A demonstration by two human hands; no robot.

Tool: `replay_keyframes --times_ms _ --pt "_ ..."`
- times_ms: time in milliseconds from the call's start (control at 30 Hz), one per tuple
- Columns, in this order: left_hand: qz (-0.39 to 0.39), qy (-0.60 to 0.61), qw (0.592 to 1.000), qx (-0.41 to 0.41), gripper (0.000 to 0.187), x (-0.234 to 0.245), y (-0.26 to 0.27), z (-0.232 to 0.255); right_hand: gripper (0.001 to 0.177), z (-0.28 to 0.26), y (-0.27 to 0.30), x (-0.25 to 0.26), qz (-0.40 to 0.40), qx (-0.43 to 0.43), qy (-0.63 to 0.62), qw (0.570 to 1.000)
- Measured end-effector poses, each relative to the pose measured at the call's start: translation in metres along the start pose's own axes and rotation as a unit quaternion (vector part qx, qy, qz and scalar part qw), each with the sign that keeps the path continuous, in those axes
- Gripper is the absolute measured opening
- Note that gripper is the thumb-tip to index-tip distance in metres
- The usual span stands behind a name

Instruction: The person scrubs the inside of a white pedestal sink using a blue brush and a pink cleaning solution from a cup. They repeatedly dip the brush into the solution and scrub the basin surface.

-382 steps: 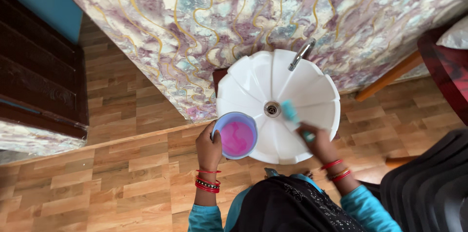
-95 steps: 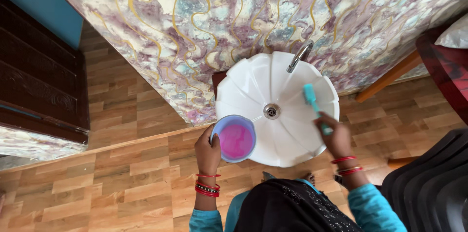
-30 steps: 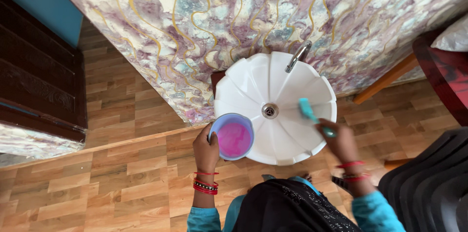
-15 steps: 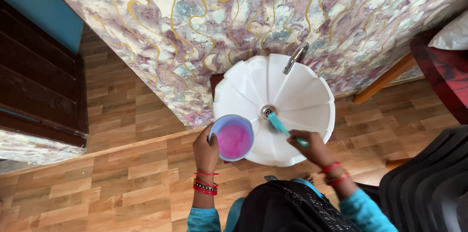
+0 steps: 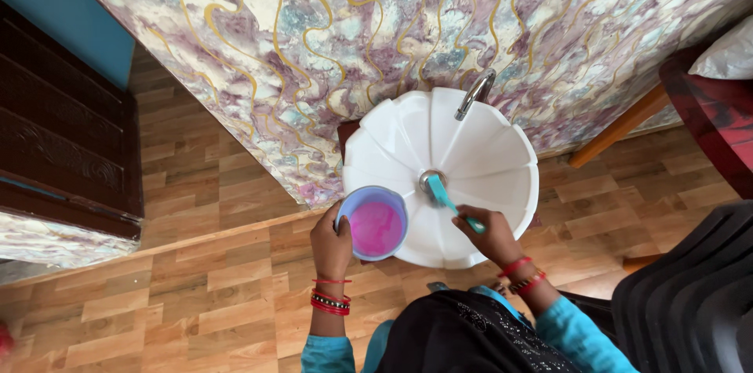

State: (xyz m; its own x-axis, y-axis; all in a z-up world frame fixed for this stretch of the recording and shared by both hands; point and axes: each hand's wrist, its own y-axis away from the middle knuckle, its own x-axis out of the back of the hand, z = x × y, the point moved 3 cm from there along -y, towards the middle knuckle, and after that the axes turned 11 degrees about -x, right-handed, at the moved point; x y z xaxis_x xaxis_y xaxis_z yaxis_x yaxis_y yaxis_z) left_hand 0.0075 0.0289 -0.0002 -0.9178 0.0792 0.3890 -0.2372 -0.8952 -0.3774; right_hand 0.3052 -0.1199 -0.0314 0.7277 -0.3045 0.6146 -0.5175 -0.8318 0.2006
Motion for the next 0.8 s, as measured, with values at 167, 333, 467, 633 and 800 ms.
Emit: replay_keyframes --times_ms 167,333,467,633,800 --pt "-0.004 0.016 0.999 0.049 0.035 -0.001 0.002 -0.005 0.03 0.0 0.026 0.056 -0.097 -0.022 0.021 0.995" --pt "-0.002 0.001 1.0 0.024 0.034 -0.002 0.001 -0.009 0.028 0.008 0.008 0.034 -0.037 -0.001 -0.048 0.998" --pt "-0.014 -0.003 1.0 0.025 0.034 -0.003 0.0 -0.006 0.025 0.003 -0.004 -0.003 0.017 0.037 -0.081 0.996" --pt "-0.021 -0.005 0.999 0.038 0.035 -0.001 -0.001 -0.004 0.023 -0.026 0.034 0.009 -0.056 0.053 -0.011 0.997" --pt "-0.024 -0.019 0.999 0.039 0.036 -0.002 0.001 -0.009 0.023 -0.039 0.043 0.016 -0.089 0.051 -0.018 0.995"
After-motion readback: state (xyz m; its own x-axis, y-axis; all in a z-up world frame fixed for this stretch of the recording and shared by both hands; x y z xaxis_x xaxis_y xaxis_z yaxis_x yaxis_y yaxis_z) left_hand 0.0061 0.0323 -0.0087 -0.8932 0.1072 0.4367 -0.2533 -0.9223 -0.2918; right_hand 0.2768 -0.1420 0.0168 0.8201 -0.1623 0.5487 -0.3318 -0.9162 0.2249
